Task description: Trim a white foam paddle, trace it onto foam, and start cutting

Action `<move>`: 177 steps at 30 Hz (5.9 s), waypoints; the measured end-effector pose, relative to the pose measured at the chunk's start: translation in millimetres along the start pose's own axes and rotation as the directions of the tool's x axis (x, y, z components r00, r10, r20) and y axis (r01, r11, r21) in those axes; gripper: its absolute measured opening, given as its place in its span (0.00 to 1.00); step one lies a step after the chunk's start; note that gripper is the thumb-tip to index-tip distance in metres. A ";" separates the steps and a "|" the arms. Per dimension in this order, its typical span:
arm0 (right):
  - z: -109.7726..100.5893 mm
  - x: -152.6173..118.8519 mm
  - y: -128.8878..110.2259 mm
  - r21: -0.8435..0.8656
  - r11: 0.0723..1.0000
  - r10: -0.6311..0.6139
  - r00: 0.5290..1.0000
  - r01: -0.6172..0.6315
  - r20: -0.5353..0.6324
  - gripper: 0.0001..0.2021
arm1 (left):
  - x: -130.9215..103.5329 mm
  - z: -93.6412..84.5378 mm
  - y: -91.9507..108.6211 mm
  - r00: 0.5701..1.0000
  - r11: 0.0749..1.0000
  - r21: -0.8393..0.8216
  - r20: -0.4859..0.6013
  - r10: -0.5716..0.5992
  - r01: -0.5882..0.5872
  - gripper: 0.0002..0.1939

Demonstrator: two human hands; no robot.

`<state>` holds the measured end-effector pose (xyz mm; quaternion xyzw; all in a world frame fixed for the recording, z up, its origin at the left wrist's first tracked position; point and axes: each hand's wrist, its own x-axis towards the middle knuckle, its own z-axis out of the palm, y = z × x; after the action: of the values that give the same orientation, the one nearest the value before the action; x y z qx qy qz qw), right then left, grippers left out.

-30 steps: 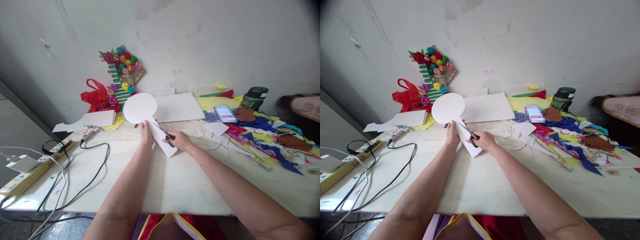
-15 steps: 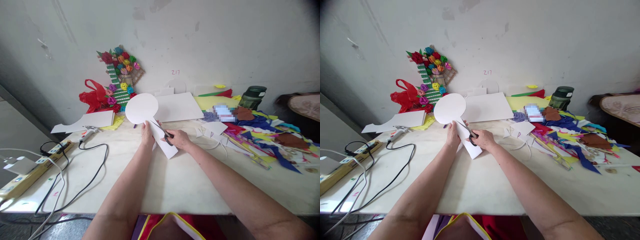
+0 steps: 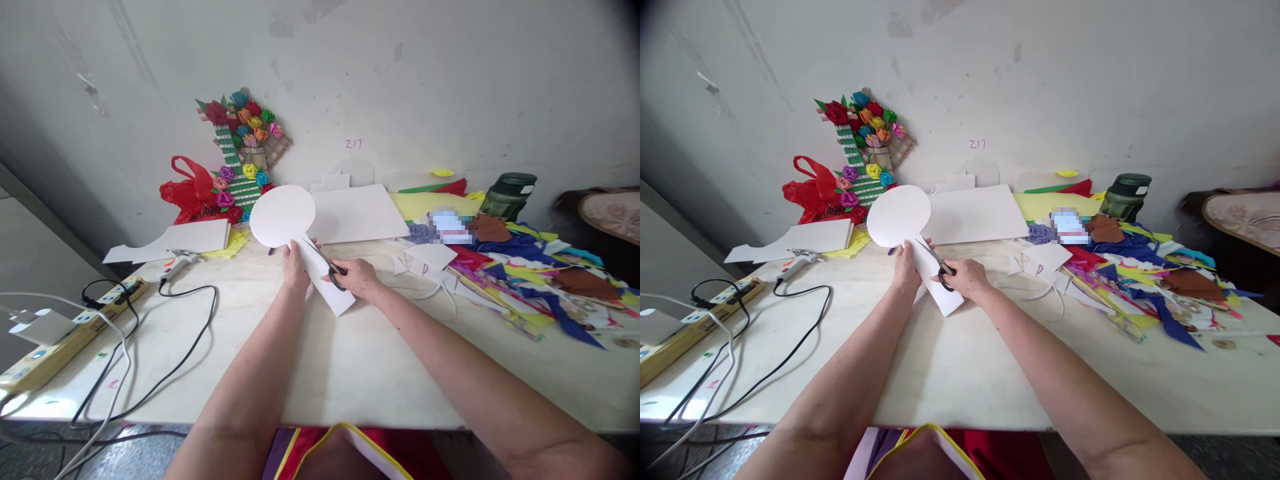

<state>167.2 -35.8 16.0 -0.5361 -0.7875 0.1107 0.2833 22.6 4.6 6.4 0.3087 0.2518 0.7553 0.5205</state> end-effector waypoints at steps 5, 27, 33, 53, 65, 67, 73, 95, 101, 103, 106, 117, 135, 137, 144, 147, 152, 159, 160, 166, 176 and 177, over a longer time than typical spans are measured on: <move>1.2 0.2 -0.5 0.004 1.000 -0.014 1.000 0.014 -0.002 0.17 | -1.2 1.1 1.8 1.000 1.000 0.001 -0.018 0.000 0.000 0.23; -5.5 -5.6 -9.4 -0.126 0.992 -0.023 0.999 0.028 0.043 0.18 | 2.0 -4.3 1.7 0.998 1.000 0.010 -0.056 0.007 -0.007 0.22; -7.1 -5.4 -11.2 -0.211 0.977 -0.025 0.998 0.037 0.060 0.21 | 1.7 -4.4 0.8 0.999 1.000 0.008 -0.040 0.014 -0.013 0.21; -11.1 -4.0 -14.7 -0.361 0.925 -0.073 0.988 0.117 0.134 0.25 | 1.8 -4.1 -0.8 0.997 0.999 0.019 -0.063 0.033 -0.032 0.17; -11.1 -3.9 -17.4 -0.392 0.912 -0.058 0.985 0.119 0.163 0.24 | 0.9 -2.1 0.6 0.991 0.999 0.048 -0.132 -0.002 0.009 0.16; -12.3 -4.1 -17.8 -0.391 0.914 -0.044 0.984 0.110 0.174 0.24 | 0.6 -2.0 0.8 0.992 0.999 0.040 -0.123 -0.011 0.016 0.17; -12.5 -3.7 -16.5 -0.365 0.928 -0.007 0.985 0.071 0.175 0.27 | 0.0 -2.4 1.8 0.995 0.999 0.029 -0.096 -0.038 0.041 0.20; -11.2 0.5 -16.9 -0.372 0.928 0.067 0.977 0.013 0.202 0.30 | 0.9 -6.1 -2.0 0.998 0.998 -0.017 -0.035 -0.059 0.058 0.24; -11.7 0.7 -16.7 -0.350 0.936 0.053 0.977 0.024 0.208 0.29 | -2.4 -3.3 0.5 0.999 0.999 -0.021 -0.020 -0.050 0.049 0.23; -12.3 0.3 -16.7 -0.340 0.939 0.035 0.978 0.039 0.208 0.29 | -2.7 -3.2 1.1 0.998 0.998 -0.015 -0.025 -0.055 0.055 0.23; -14.0 -0.6 -17.8 -0.333 0.941 0.011 0.977 0.062 0.215 0.27 | -1.8 -4.0 1.1 0.997 0.997 -0.002 -0.036 -0.074 0.074 0.24; -13.1 -0.7 -15.9 -0.327 0.940 -0.033 0.979 0.099 0.201 0.27 | 1.2 -9.7 -2.1 0.997 0.996 -0.011 -0.001 -0.083 0.083 0.23; -13.5 -1.1 -20.9 -0.306 0.948 -0.013 0.975 0.082 0.221 0.25 | 0.7 -9.6 -2.0 0.994 0.995 -0.019 -0.027 -0.101 0.101 0.22; -13.3 -0.5 -20.3 -0.296 0.952 -0.010 0.976 0.076 0.219 0.26 | 0.6 -9.1 -1.9 0.994 0.994 -0.023 -0.037 -0.105 0.104 0.22; -12.6 -0.1 -17.7 -0.271 0.960 -0.017 0.978 0.075 0.210 0.26 | -1.2 -8.1 -0.7 0.992 0.994 -0.017 -0.048 -0.113 0.112 0.21; -12.8 -0.4 -18.0 -0.254 0.964 -0.019 0.978 0.073 0.208 0.26 | -2.4 -7.8 -0.1 0.994 0.994 -0.021 -0.041 -0.104 0.103 0.21; -11.3 0.0 -17.5 -0.232 0.971 -0.012 0.982 0.056 0.187 0.26 | -1.9 -8.4 -1.0 0.994 0.995 -0.034 -0.044 -0.099 0.098 0.22; -9.9 -0.5 -16.7 -0.170 0.985 0.006 0.984 0.025 0.181 0.25 | 1.5 -10.0 -2.9 0.993 0.994 -0.042 -0.051 -0.102 0.100 0.22; -9.8 -0.6 -16.8 -0.157 0.987 0.012 0.983 0.018 0.182 0.24 | 1.6 -9.9 -2.7 0.993 0.994 -0.041 -0.054 -0.105 0.103 0.22; -8.1 -1.0 -15.5 -0.084 0.996 0.016 0.985 -0.001 0.174 0.23 | 1.5 -9.2 -2.0 0.993 0.993 -0.044 -0.053 -0.109 0.107 0.21; -7.6 -0.7 -15.7 -0.124 0.992 0.023 0.985 -0.002 0.170 0.23 | 3.8 -11.8 -4.5 0.993 0.994 -0.027 -0.051 -0.111 0.109 0.23; -7.6 -0.6 -15.5 -0.134 0.991 0.020 0.986 0.002 0.168 0.23 | 3.1 -11.4 -4.4 0.993 0.994 -0.023 -0.045 -0.110 0.109 0.22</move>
<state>159.5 -43.5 29.4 -0.5460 -0.8119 0.1042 0.1785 16.2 8.3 -3.9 0.2715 0.2724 0.7352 0.5582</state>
